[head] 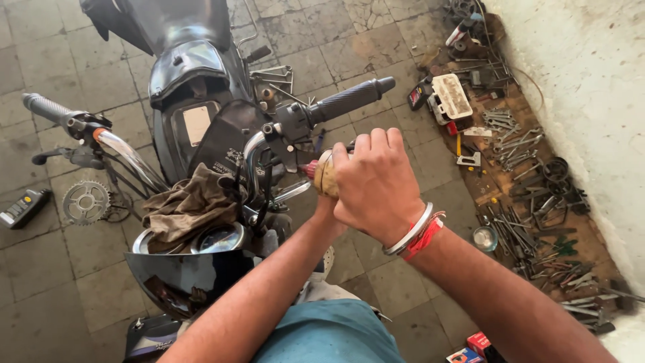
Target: Oiling and adjusting the controls on a motorcycle handlebar.
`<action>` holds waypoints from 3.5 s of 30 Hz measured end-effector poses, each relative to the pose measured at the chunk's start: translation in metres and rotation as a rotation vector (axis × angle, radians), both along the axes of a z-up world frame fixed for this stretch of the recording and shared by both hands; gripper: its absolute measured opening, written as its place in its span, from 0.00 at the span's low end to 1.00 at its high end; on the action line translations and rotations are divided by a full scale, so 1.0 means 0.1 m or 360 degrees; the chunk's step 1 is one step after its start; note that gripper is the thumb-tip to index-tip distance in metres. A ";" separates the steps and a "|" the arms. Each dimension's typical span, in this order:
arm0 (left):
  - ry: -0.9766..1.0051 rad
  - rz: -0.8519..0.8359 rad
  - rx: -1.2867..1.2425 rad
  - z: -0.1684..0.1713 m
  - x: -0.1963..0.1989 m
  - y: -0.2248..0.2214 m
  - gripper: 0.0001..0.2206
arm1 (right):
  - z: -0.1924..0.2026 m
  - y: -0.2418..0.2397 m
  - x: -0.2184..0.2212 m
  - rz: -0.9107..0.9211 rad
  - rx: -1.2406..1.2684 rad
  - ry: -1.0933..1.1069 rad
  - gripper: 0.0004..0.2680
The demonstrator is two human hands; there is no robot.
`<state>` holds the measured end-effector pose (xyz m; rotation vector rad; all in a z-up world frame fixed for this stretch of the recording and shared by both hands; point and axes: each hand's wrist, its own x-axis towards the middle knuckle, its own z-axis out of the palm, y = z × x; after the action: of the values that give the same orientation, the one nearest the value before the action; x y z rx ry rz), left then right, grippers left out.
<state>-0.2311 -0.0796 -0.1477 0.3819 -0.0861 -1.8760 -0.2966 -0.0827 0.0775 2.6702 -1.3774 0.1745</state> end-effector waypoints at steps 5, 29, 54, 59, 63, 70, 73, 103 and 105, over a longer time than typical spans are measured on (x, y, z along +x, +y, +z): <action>-0.0619 0.0254 -0.0605 -0.25 -0.12 -0.20 0.08 | -0.06 0.00 -0.02 -0.0028 0.0014 -0.0044 0.14; -0.0910 0.0182 0.0186 0.64 -0.04 -0.32 0.15 | 0.22 0.43 -0.57 -0.0271 -0.0140 -0.0595 0.25; -0.0641 -0.0130 0.0126 1.05 0.12 -0.16 0.17 | 0.12 0.56 -0.86 -0.0514 -0.0238 -0.0790 0.28; -0.0619 -0.0124 0.0236 1.10 0.13 -0.15 0.19 | 0.10 0.53 -0.88 -0.0513 -0.0264 -0.0797 0.28; -0.0440 -0.0188 0.0173 1.09 0.17 -0.11 0.21 | 0.09 0.50 -0.88 -0.0514 -0.0276 -0.0818 0.28; -0.0461 -0.0229 0.0161 1.02 0.17 -0.04 0.19 | 0.07 0.47 -0.88 -0.0505 -0.0284 -0.0847 0.28; -0.0420 -0.0244 0.0134 1.06 0.18 0.01 0.19 | 0.05 0.50 -0.89 -0.0498 -0.0275 -0.0855 0.29; -0.0340 -0.0292 -0.0022 1.05 0.16 0.03 0.21 | 0.00 0.58 -0.86 -0.0520 -0.0295 -0.0920 0.29; -0.0350 -0.0289 -0.0015 1.08 0.18 0.03 0.21 | 0.00 0.58 -0.86 -0.0509 -0.0290 -0.0926 0.29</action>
<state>-0.2132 -0.0767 -0.0393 0.5898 -0.2859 -2.0051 -0.3824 -0.0242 0.0774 2.2940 -1.8063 1.0465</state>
